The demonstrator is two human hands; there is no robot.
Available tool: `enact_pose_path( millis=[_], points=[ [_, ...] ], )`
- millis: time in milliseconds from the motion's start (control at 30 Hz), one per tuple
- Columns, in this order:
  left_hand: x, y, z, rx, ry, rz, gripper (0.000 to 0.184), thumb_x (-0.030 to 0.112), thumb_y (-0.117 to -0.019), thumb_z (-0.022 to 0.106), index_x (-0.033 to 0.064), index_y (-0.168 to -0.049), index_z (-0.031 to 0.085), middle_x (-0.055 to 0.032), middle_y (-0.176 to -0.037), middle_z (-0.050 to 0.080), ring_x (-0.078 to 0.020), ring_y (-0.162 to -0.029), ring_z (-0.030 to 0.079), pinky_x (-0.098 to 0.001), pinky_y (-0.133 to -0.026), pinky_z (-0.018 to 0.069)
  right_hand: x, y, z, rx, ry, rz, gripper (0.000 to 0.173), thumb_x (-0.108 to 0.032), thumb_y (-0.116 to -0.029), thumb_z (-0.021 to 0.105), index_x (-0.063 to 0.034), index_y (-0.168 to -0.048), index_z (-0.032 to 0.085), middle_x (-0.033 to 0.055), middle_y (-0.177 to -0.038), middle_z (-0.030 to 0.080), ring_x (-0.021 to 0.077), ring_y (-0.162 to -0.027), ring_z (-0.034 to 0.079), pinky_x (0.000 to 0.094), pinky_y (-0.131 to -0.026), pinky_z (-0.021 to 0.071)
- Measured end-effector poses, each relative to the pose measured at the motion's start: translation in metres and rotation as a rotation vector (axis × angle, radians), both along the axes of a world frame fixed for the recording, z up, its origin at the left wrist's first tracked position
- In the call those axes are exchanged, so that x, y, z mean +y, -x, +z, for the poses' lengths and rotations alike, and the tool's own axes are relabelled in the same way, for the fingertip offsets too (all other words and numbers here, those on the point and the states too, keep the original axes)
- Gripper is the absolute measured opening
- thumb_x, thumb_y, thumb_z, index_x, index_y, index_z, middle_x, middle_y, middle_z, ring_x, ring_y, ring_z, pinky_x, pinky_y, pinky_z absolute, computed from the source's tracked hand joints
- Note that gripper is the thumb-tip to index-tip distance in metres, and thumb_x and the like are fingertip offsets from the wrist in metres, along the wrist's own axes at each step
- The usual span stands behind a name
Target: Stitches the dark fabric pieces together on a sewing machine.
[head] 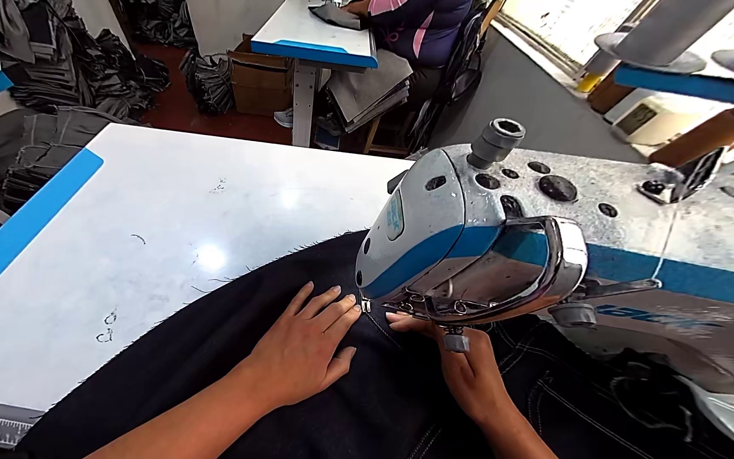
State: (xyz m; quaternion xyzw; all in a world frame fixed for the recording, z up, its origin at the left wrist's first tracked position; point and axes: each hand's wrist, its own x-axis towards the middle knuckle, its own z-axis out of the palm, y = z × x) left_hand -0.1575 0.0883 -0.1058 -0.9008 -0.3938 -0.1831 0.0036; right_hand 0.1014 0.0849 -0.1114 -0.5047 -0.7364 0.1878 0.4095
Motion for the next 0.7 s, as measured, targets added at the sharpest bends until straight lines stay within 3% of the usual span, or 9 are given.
enact_pose_path(
  millis=[167,267,333,400,467,500,567,633,700],
  points=[
    [0.001,0.001,0.0,0.007,0.042,-0.013,0.05,0.038,-0.1071,0.037,0.0111,-0.143,0.058,-0.0029,-0.15,0.056,-0.0216,-0.148,0.041,-0.05,-0.123,0.027,-0.003,0.0,-0.001,-0.075,-0.026,0.052,0.056,-0.049,-0.1084,0.035,-0.0172,-0.094,0.078,-0.0043,-0.103,0.079,0.0071,-0.104,0.073,0.035,-0.088,0.0594],
    [-0.018,0.003,0.01,0.081,0.037,0.052,0.051,0.037,-0.108,0.04,0.0047,-0.144,0.057,-0.0089,-0.151,0.055,-0.025,-0.146,0.045,-0.0479,-0.121,0.0336,-0.005,0.004,-0.001,-0.135,-0.061,0.039,0.049,-0.046,-0.1068,0.042,-0.0166,-0.095,0.08,-0.0023,-0.104,0.08,0.0097,-0.106,0.073,0.0339,-0.09,0.0596],
    [-0.054,0.007,0.022,0.074,0.019,0.214,0.055,0.041,-0.0999,0.052,0.0038,-0.139,0.061,-0.0121,-0.148,0.057,-0.0315,-0.142,0.05,-0.0564,-0.115,0.0389,-0.005,0.001,-0.001,-0.16,-0.076,0.083,0.041,-0.042,-0.1055,0.049,-0.0163,-0.098,0.08,-0.0015,-0.106,0.079,0.0114,-0.109,0.073,0.0334,-0.094,0.0593],
    [-0.095,0.017,0.037,0.02,0.164,0.391,0.066,0.052,-0.0987,0.054,0.0028,-0.143,0.057,-0.0211,-0.153,0.049,-0.0476,-0.144,0.041,-0.0724,-0.114,0.0276,-0.003,-0.006,0.004,-0.261,-0.087,0.182,0.036,-0.042,-0.1047,0.052,-0.0176,-0.104,0.078,-0.0006,-0.114,0.078,0.014,-0.113,0.072,0.0345,-0.094,0.0596],
    [-0.119,0.031,0.035,-0.026,0.261,0.532,0.085,0.066,-0.0991,0.043,-0.0012,-0.15,0.048,-0.0304,-0.157,0.038,-0.0595,-0.146,0.028,-0.0811,-0.112,0.0146,0.002,-0.02,0.017,-0.433,-0.126,0.315,0.035,-0.041,-0.1055,0.05,-0.0196,-0.114,0.077,0.0008,-0.122,0.075,0.0178,-0.115,0.072,0.0384,-0.091,0.0608],
    [-0.122,0.04,0.025,-0.03,0.249,0.575,0.092,0.072,-0.0983,0.034,-0.0027,-0.152,0.044,-0.0312,-0.158,0.037,-0.0601,-0.146,0.027,-0.082,-0.111,0.0128,0.005,-0.028,0.023,-0.523,-0.159,0.375,0.037,-0.041,-0.1055,0.049,-0.0209,-0.118,0.076,0.0005,-0.125,0.074,0.0182,-0.115,0.072,0.0384,-0.088,0.0613],
    [-0.111,0.059,-0.002,-0.002,0.083,0.597,0.099,0.079,-0.0958,0.022,0.0003,-0.15,0.049,-0.0239,-0.156,0.045,-0.0527,-0.145,0.037,-0.0796,-0.11,0.0215,0.009,-0.042,0.031,-0.635,-0.227,0.461,0.039,-0.043,-0.1052,0.046,-0.022,-0.121,0.076,-0.0011,-0.125,0.074,0.0168,-0.115,0.071,0.0353,-0.087,0.0608],
    [-0.081,0.078,-0.009,0.022,0.015,0.528,0.1,0.082,-0.0939,0.02,0.0039,-0.149,0.051,-0.0201,-0.156,0.047,-0.0484,-0.145,0.039,-0.0787,-0.11,0.0243,0.006,-0.044,0.035,-0.668,-0.266,0.503,0.042,-0.042,-0.1067,0.044,-0.0197,-0.124,0.075,-0.0003,-0.126,0.074,0.0168,-0.118,0.07,0.0337,-0.094,0.0587],
    [-0.04,0.098,0.0,0.066,0.098,0.406,0.097,0.081,-0.0939,0.025,0.0068,-0.152,0.049,-0.0167,-0.16,0.042,-0.0434,-0.15,0.033,-0.0762,-0.114,0.021,-0.009,-0.029,0.038,-0.715,-0.306,0.471,0.045,-0.041,-0.1075,0.042,-0.0141,-0.122,0.075,0.0034,-0.124,0.075,0.0195,-0.113,0.072,0.0357,-0.091,0.0596]
  ],
)
